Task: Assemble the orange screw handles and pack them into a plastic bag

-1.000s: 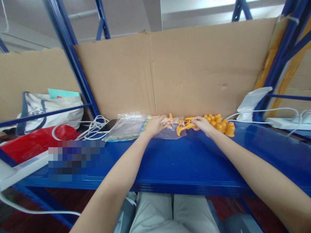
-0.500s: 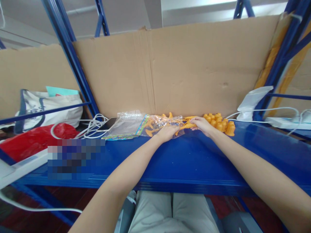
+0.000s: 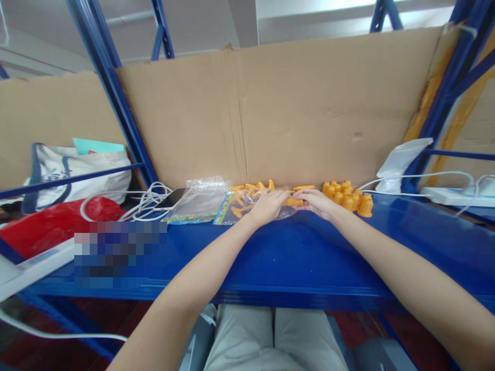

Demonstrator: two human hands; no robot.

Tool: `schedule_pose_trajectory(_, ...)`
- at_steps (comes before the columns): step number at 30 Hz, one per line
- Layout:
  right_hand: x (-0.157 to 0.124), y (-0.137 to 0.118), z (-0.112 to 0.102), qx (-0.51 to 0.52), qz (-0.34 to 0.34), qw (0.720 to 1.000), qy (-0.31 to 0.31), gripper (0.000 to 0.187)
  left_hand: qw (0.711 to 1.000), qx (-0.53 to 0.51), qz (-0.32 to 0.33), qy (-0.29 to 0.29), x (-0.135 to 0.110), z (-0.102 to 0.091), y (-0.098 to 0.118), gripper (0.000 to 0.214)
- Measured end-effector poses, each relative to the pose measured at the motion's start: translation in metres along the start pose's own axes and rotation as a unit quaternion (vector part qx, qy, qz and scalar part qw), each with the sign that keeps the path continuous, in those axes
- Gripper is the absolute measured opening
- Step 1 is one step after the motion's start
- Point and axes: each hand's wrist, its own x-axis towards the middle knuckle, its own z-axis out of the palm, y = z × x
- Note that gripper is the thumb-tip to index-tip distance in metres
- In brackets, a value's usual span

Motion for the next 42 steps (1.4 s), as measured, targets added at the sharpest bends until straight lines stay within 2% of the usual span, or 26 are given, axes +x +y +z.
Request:
schedule_pose_trajectory(5, -0.001, -0.001, 0.000, 0.029, 0.016, 0.999, -0.015, 0.018, 0.987, 0.044, -0.151, 0.042, -0.004, -0.017, -0.015, 0.033)
schedule_pose_trajectory(10, 0.004, 0.002, -0.001, 0.025, 0.019, 0.999, -0.024, 0.014, 0.938, 0.052, -0.337, 0.068, -0.006, -0.044, -0.039, 0.037)
schedule_pose_trajectory(12, 0.005, 0.004, -0.002, 0.018, 0.021, 0.999, -0.021, 0.013, 0.906, 0.043, -0.418, 0.057, -0.006, -0.056, -0.048, 0.038)
schedule_pose_trajectory(15, 0.006, 0.005, -0.003, 0.013, 0.022, 0.999, -0.022, 0.013, 0.877, 0.034, -0.478, -0.003, -0.009, -0.071, -0.060, 0.048)
schedule_pose_trajectory(20, 0.006, 0.005, -0.002, 0.017, 0.025, 0.999, -0.008, 0.016, 0.840, 0.062, -0.537, -0.047, -0.030, -0.076, -0.073, 0.055)
schedule_pose_trajectory(24, 0.002, 0.003, -0.001, 0.021, 0.028, 0.999, 0.001, 0.017, 0.827, 0.055, -0.552, -0.098, -0.048, -0.071, -0.081, 0.067)
schedule_pose_trajectory(28, -0.002, 0.001, 0.000, 0.021, 0.032, 0.999, -0.002, 0.017, 0.815, 0.026, -0.565, -0.126, -0.055, -0.067, -0.089, 0.071)
schedule_pose_trajectory(32, -0.002, 0.001, -0.001, 0.017, 0.031, 0.999, -0.006, 0.018, 0.815, -0.038, -0.569, -0.104, -0.053, -0.065, -0.095, 0.058)
schedule_pose_trajectory(38, 0.003, 0.005, -0.003, -0.021, 0.021, 1.000, 0.001, 0.014, 0.801, -0.167, -0.573, -0.043, -0.049, -0.066, -0.090, 0.016)
schedule_pose_trajectory(42, 0.006, 0.007, -0.004, -0.036, -0.009, 0.999, -0.007, 0.013, 0.766, -0.297, -0.569, 0.019, -0.044, -0.065, -0.080, 0.020)
